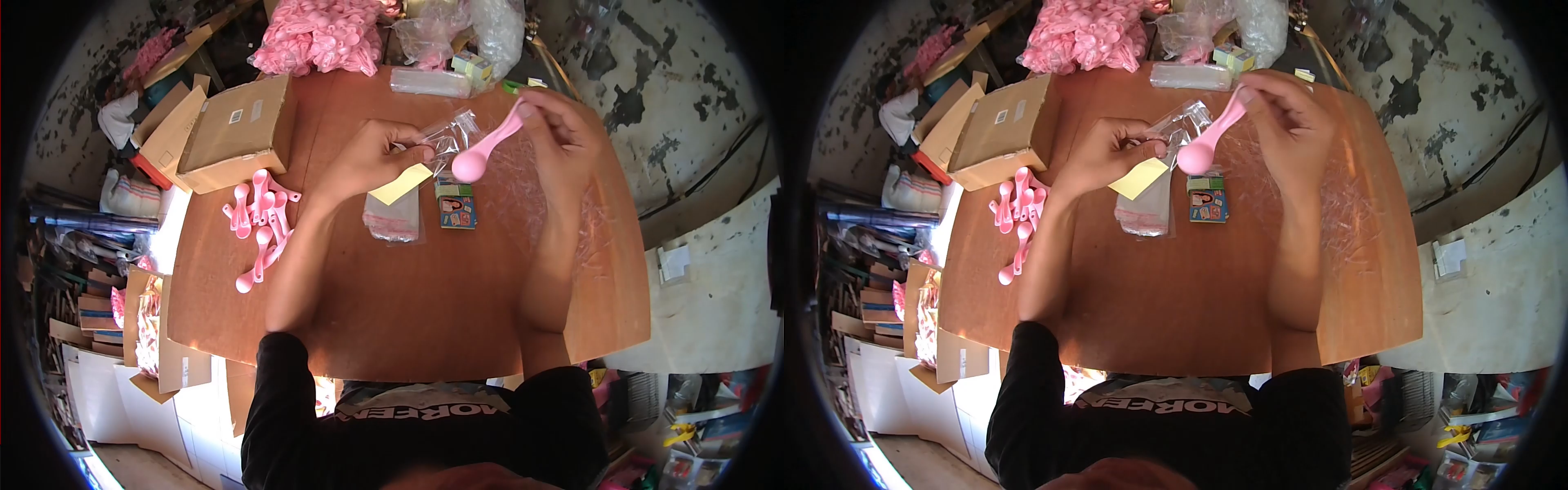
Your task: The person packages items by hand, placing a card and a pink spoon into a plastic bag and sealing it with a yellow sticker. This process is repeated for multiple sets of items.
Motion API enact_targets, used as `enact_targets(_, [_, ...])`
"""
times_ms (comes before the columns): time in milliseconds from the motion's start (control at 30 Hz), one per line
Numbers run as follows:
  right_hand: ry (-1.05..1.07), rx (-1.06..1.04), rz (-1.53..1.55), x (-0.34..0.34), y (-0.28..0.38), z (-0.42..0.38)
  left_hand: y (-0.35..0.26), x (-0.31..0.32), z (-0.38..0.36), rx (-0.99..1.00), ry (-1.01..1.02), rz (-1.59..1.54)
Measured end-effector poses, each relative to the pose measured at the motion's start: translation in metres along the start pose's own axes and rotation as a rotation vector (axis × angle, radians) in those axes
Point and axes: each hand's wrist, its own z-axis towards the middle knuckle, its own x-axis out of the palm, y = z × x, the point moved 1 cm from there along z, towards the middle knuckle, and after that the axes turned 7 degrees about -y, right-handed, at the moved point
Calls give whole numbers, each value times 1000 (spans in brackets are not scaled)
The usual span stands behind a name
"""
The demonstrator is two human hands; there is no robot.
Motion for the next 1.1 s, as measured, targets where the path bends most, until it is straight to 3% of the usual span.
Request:
enact_targets(33, [4,-2,1,2,1,0,5,1,1,29,18,-21])
enact_targets(100, [-256,-70,-123,2,4,-1,8,2,2,59,36,-41])
enact_targets(233, [-335,-174,-129,5,1,-1,6,3,0,94,115,-110])
enact_targets(300, [-260,-52,-73,7,0,-3,5,3,0,70,122,-112])
enact_targets(533, [-172,-92,-115,21,-5,-11,3,6,0,67,38,-80])
enact_targets(633, [-141,-6,-111,35,-1,-20,4,8,0,28,51,-145])
enact_targets(700, [-95,-40,-80,41,1,-24,6,10,1,9,58,-169])
enact_targets(733, [-66,-197,-179,42,1,-22,7,11,1,46,32,-201])
enact_targets(867, [27,-338,-369,44,6,-22,4,10,1,33,45,-198])
enact_targets(933, [23,79,70,46,1,-25,4,11,2,63,64,-229])
enact_targets(1000, [1,17,-12,41,-3,-25,5,13,2,90,83,-261])
enact_targets(1067, [-22,-47,-95,40,-7,-24,3,13,4,303,-181,-96])
enact_targets(1100, [62,131,-13,41,-11,-24,3,14,3,302,-181,-99])
